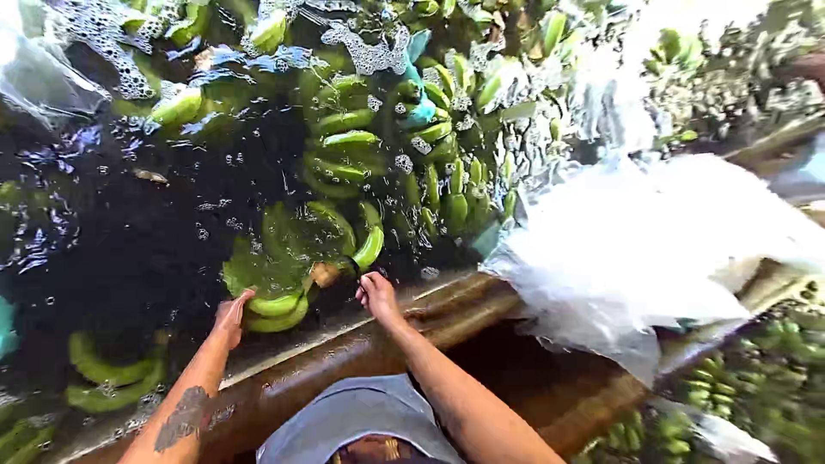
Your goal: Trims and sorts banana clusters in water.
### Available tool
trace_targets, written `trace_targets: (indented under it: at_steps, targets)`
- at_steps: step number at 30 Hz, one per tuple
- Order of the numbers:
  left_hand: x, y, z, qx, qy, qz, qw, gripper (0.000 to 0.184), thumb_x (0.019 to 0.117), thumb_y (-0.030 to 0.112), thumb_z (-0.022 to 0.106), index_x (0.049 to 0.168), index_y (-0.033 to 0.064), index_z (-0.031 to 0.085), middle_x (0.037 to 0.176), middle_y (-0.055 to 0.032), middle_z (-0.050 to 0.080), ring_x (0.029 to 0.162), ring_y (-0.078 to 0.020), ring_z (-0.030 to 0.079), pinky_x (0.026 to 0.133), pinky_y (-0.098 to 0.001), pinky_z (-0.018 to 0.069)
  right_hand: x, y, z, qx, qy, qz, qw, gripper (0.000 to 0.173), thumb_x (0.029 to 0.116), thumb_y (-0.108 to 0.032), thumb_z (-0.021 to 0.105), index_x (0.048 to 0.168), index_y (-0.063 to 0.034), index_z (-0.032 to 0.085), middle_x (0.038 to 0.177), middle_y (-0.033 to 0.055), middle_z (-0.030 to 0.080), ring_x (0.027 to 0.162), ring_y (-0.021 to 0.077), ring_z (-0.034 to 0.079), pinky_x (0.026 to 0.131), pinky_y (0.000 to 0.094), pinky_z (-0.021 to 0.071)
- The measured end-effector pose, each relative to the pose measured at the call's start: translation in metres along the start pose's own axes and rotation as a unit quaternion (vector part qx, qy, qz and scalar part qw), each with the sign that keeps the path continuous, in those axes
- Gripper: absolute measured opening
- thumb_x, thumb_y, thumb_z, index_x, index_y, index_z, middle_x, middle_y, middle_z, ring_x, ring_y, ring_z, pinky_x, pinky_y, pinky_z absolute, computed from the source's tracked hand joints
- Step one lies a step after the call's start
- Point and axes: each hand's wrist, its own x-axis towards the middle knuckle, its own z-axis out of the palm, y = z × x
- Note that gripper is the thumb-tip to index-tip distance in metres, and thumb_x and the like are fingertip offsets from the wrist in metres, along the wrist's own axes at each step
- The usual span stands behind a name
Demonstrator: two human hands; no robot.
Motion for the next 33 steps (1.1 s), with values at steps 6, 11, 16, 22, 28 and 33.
trace_targets:
  at_steps: [6, 11, 16, 22, 28, 33]
  targets:
    - [-0.052, -0.021, 0.04, -0.103, -0.078, -0.095, 0.987, 0.047, 0.1018, 0.032, 0.059, 0.139, 0.0053, 0.052, 0.126, -0.0182, 0.064, 0.113, -0.0307, 0.064, 0.093, -0.0528, 0.0546, 0.017, -0.02, -0.001, -0.155, 0.074, 0.026, 0.985, 0.039, 0.1123, -0.029, 0.037, 0.123, -0.0041, 0.065, 0.095, 0.0121, 0.072, 0.089, 0.0276, 0.07, 0.087, 0.0494, 0.0549]
    - [-0.084, -0.019, 0.083, -0.201, -0.018, -0.098, 0.974, 0.053, 0.0993, 0.02, 0.062, 0.147, 0.0065, 0.043, 0.126, -0.0201, 0.062, 0.112, -0.0305, 0.064, 0.092, -0.0505, 0.055, 0.022, -0.037, -0.011, -0.141, 0.033, 0.045, 0.989, 0.043, 0.1131, -0.026, 0.032, 0.13, 0.0025, 0.059, 0.107, 0.0231, 0.067, 0.096, 0.034, 0.067, 0.087, 0.0507, 0.0548]
    - [-0.098, -0.02, 0.079, -0.206, -0.023, -0.077, 0.975, 0.033, 0.1022, 0.017, 0.055, 0.133, 0.0035, 0.052, 0.112, -0.0155, 0.065, 0.101, -0.0245, 0.066, 0.085, -0.0449, 0.0566, -0.036, -0.045, -0.013, 0.087, -0.079, 0.032, 0.993, 0.034, 0.1119, -0.023, 0.031, 0.107, -0.0009, 0.057, 0.065, -0.0021, 0.046, 0.047, 0.0073, 0.041, 0.045, 0.025, 0.0389]
    - [-0.104, -0.007, 0.092, -0.186, 0.001, -0.007, 0.982, 0.067, 0.0942, 0.009, 0.066, 0.153, 0.0076, 0.033, 0.126, -0.0221, 0.061, 0.109, -0.0299, 0.065, 0.089, -0.0475, 0.0571, 0.0, -0.054, -0.052, -0.232, 0.05, 0.005, 0.972, 0.046, 0.1125, -0.033, 0.032, 0.127, 0.0001, 0.062, 0.108, 0.0228, 0.07, 0.106, 0.0379, 0.067, 0.095, 0.0579, 0.0509]
    - [-0.113, -0.018, 0.104, -0.16, 0.09, 0.093, 0.979, 0.094, 0.0865, 0.0, 0.074, 0.161, 0.0069, 0.017, 0.149, -0.0262, 0.044, 0.132, -0.034, 0.052, 0.106, -0.0497, 0.0486, -0.016, -0.048, -0.035, -0.23, -0.01, 0.041, 0.972, 0.045, 0.1132, -0.027, 0.03, 0.13, 0.0047, 0.058, 0.112, 0.0249, 0.067, 0.105, 0.0372, 0.067, 0.095, 0.0533, 0.0524]
    - [-0.126, -0.023, 0.098, -0.178, 0.094, 0.093, 0.975, 0.088, 0.0903, 0.002, 0.071, 0.159, 0.0063, 0.017, 0.145, -0.0246, 0.048, 0.126, -0.0296, 0.057, 0.102, -0.0447, 0.0518, -0.026, -0.044, -0.04, -0.14, -0.031, 0.016, 0.99, 0.042, 0.1127, -0.026, 0.031, 0.111, 0.0026, 0.062, 0.087, 0.0135, 0.062, 0.076, 0.0246, 0.061, 0.076, 0.0456, 0.0521]
